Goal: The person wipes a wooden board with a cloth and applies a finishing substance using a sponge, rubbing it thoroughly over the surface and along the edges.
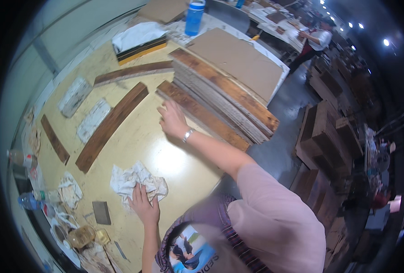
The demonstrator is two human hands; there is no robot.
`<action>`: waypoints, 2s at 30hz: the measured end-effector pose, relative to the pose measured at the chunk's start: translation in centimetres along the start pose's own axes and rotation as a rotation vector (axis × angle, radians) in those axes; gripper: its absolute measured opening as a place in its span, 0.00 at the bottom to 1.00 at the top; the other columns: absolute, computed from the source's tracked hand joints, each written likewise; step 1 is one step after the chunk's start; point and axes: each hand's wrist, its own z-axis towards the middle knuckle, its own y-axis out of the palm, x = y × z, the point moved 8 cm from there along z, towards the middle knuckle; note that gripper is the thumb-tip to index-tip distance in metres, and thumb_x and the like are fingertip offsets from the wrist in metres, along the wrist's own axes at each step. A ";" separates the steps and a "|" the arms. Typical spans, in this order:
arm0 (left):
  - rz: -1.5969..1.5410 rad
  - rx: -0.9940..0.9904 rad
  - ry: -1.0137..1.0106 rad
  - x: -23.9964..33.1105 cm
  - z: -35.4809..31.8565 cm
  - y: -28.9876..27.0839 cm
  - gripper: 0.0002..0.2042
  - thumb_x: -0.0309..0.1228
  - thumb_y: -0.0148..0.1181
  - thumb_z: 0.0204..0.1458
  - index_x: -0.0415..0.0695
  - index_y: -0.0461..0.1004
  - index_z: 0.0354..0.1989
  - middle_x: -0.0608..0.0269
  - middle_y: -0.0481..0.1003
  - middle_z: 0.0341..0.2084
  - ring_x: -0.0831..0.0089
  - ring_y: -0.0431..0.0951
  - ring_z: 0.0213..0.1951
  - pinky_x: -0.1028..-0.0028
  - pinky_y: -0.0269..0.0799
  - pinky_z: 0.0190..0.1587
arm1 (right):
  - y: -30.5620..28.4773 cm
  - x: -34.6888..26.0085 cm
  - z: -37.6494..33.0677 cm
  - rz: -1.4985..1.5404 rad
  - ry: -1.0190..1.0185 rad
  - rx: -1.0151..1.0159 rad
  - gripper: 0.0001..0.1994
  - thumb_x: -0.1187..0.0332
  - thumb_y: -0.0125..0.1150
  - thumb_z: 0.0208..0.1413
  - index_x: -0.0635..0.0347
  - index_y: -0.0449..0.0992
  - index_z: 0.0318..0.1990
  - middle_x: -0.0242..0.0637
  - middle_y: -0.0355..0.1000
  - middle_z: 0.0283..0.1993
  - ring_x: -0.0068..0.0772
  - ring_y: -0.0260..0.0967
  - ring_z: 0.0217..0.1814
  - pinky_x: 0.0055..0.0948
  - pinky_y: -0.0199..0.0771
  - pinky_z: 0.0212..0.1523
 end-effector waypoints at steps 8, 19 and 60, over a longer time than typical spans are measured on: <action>0.016 -0.004 -0.045 -0.8 0.3 0.0 0.28 0.35 0.63 0.43 0.45 0.68 0.57 0.59 0.65 0.62 0.58 0.62 0.63 0.45 0.44 0.67 | 9.6 0.5 13.5 -0.345 -0.169 -0.024 0.33 0.74 0.64 0.42 0.52 0.67 0.62 0.51 0.59 0.65 0.55 0.51 0.71 0.54 0.52 0.68; -0.030 -0.017 -0.074 -0.9 0.4 -0.4 0.28 0.34 0.63 0.44 0.44 0.68 0.56 0.58 0.65 0.62 0.59 0.63 0.63 0.45 0.46 0.66 | 10.4 -1.8 10.3 -0.136 -0.235 -0.603 0.27 0.47 0.74 0.34 0.56 0.78 0.39 0.43 0.71 0.43 0.50 0.69 0.50 0.44 0.70 0.48; -0.761 0.380 -0.311 -6.6 3.0 -6.3 0.15 0.29 0.46 0.63 0.36 0.70 0.55 0.46 0.73 0.51 0.58 0.75 0.50 0.65 0.67 0.55 | -18.7 -3.4 -23.5 1.374 0.845 0.045 0.08 0.69 0.57 0.55 0.62 0.72 0.40 0.34 0.71 0.36 0.25 0.70 0.42 0.28 0.73 0.44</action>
